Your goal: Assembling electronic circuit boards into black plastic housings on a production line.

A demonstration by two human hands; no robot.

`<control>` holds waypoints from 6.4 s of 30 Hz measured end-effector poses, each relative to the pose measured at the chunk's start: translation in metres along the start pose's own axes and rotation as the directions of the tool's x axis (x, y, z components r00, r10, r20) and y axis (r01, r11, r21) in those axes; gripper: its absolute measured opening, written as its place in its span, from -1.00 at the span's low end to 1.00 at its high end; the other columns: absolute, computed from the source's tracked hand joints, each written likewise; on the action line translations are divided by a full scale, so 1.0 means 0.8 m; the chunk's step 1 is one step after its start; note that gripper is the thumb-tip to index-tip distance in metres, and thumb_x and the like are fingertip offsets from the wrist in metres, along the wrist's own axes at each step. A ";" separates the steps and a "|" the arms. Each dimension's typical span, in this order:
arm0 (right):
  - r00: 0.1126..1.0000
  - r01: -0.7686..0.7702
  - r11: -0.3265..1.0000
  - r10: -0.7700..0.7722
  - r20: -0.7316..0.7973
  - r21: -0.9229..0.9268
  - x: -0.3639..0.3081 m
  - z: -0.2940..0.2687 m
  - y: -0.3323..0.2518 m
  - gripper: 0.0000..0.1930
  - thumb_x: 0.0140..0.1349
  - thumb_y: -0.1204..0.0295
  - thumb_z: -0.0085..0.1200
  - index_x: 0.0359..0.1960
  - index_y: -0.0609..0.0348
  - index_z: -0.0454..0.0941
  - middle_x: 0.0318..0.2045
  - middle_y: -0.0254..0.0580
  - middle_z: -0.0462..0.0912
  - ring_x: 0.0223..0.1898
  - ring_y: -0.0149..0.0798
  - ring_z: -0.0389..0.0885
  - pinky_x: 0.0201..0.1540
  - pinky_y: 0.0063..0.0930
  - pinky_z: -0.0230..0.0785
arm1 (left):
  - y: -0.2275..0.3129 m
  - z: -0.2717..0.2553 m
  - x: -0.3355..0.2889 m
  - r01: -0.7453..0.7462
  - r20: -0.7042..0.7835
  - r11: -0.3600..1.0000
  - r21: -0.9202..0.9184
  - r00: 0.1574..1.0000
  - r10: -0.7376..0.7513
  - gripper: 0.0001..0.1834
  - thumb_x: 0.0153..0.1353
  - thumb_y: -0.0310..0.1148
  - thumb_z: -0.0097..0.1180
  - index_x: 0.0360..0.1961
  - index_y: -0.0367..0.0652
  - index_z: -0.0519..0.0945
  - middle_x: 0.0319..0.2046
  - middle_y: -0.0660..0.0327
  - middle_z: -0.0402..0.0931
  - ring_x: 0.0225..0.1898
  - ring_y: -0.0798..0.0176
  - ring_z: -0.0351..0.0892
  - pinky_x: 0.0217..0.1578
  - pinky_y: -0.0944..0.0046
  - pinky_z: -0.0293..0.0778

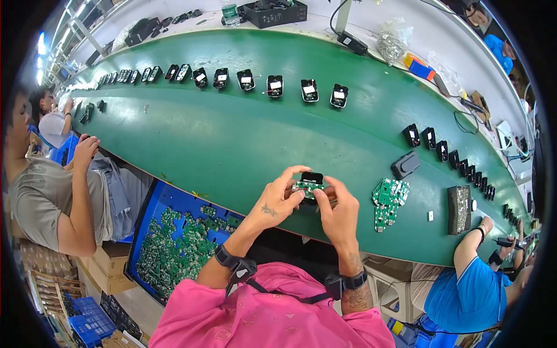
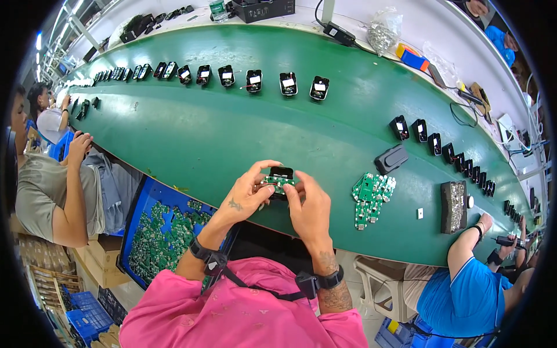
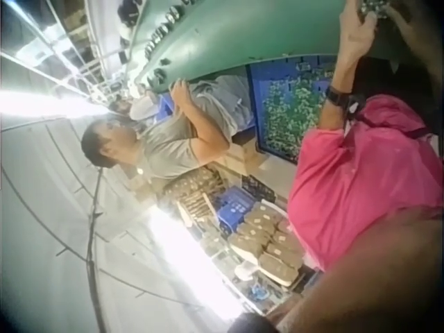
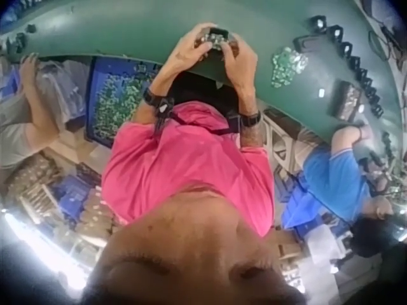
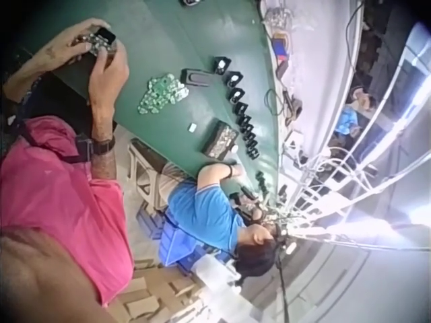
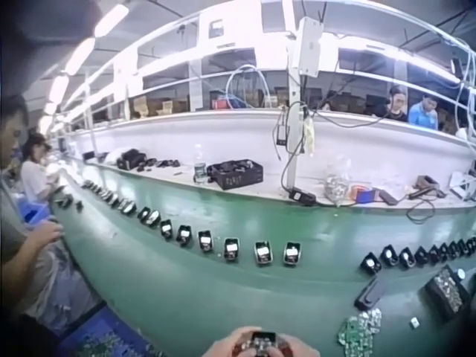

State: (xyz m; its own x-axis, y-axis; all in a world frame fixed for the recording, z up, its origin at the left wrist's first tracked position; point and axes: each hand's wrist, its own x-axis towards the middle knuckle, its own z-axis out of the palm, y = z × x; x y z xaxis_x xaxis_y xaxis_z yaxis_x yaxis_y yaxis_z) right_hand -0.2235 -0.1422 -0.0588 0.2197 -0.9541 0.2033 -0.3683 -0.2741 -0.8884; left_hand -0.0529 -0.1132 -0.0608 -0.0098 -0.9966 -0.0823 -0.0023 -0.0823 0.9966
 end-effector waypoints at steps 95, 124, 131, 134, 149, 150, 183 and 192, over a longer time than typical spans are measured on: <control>0.960 0.214 0.942 -0.153 0.236 -0.259 -0.115 -0.050 -0.060 -0.95 0.27 0.57 0.03 -0.25 0.25 0.48 -0.34 0.07 0.50 -0.29 0.20 0.54 -0.25 -0.01 0.41 | 0.021 0.080 -0.134 -0.350 -0.109 0.708 0.614 0.850 0.515 -0.45 0.15 -0.59 0.12 0.23 -0.13 0.52 -0.20 -0.07 0.59 -0.37 -0.05 0.60 -0.37 0.11 0.54; 0.936 0.351 0.923 -0.341 0.089 -0.158 -0.106 -0.058 -0.061 -0.94 0.21 0.63 0.12 -0.30 0.30 0.51 -0.42 -0.05 0.52 -0.48 -0.05 0.55 -0.44 -0.25 0.39 | 0.046 0.076 -0.124 -0.370 -0.104 0.697 0.614 0.838 0.536 -0.44 0.08 -0.58 0.21 0.19 -0.20 0.54 -0.23 0.03 0.63 -0.42 0.19 0.65 -0.46 0.27 0.56; 0.998 0.038 0.992 -0.045 0.050 0.123 -0.116 -0.067 -0.034 -0.88 0.42 0.52 0.02 -0.29 0.34 0.47 -0.28 -0.25 0.48 -0.48 -0.52 0.46 -0.47 -0.64 0.29 | 0.061 0.070 -0.123 -0.208 -0.086 0.965 0.161 0.971 0.224 -0.38 0.15 -0.63 0.18 0.29 -0.22 0.44 -0.10 0.12 0.60 -0.18 0.44 0.61 -0.22 0.37 0.63; 0.992 -0.112 0.942 0.088 0.088 0.317 -0.116 -0.070 -0.028 -0.85 0.38 0.51 0.11 -0.35 0.33 0.48 -0.35 -0.24 0.54 -0.48 -0.51 0.52 -0.46 -0.62 0.36 | 0.050 0.055 -0.120 -0.104 0.081 0.993 -0.052 0.991 0.108 -0.29 0.14 -0.63 0.22 0.36 -0.20 0.35 0.03 0.12 0.52 -0.06 0.41 0.58 -0.10 0.34 0.60; 0.997 0.004 0.863 -0.042 0.062 0.506 -0.137 -0.075 -0.036 -0.82 0.42 0.46 0.07 -0.33 0.32 0.47 -0.54 -0.24 0.57 -0.63 -0.52 0.48 -0.62 -0.62 0.29 | 0.021 0.072 -0.117 -0.405 0.041 0.893 0.194 0.913 0.405 -0.35 0.12 -0.60 0.25 0.27 -0.11 0.40 -0.04 0.07 0.55 -0.29 0.26 0.64 -0.29 0.31 0.57; 0.995 -0.057 0.796 -0.001 0.095 0.603 -0.135 -0.078 -0.032 -0.78 0.44 0.42 0.07 -0.34 0.31 0.47 -0.56 -0.24 0.56 -0.65 -0.51 0.48 -0.64 -0.62 0.29 | 0.029 0.074 -0.122 -0.359 0.049 0.923 0.141 0.934 0.355 -0.34 0.10 -0.59 0.26 0.27 -0.11 0.40 -0.05 0.07 0.55 -0.29 0.23 0.64 -0.30 0.28 0.58; 0.944 -0.312 0.855 0.329 0.030 0.414 -0.129 -0.102 -0.052 -0.81 0.36 0.43 0.21 -0.34 0.31 0.55 -0.56 -0.30 0.60 -0.61 -0.56 0.49 -0.60 -0.67 0.29 | 0.053 0.099 -0.116 -0.326 0.093 0.914 0.242 0.945 0.313 -0.52 0.30 -0.64 0.01 0.24 -0.12 0.47 0.02 -0.11 0.55 -0.12 -0.12 0.64 -0.13 0.10 0.58; 0.949 -0.198 0.791 0.303 -0.089 0.578 -0.145 -0.070 -0.052 -0.82 0.46 0.45 0.05 -0.30 0.30 0.55 -0.49 -0.36 0.56 -0.60 -0.56 0.43 -0.57 -0.64 0.24 | 0.034 0.110 -0.104 -0.518 -0.016 0.713 0.472 0.804 0.594 -0.52 0.26 -0.65 0.03 0.22 -0.16 0.51 0.00 -0.11 0.57 -0.24 -0.13 0.66 -0.24 0.12 0.61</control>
State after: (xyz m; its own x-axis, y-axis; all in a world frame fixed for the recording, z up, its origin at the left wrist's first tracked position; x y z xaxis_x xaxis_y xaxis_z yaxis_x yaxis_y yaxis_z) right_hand -0.2846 -0.0268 -0.0224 0.0166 -0.9991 -0.0397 0.1875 0.0421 -0.9814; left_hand -0.1401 -0.0320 -0.0274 0.0068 -0.8503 0.5262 -0.4686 0.4622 0.7529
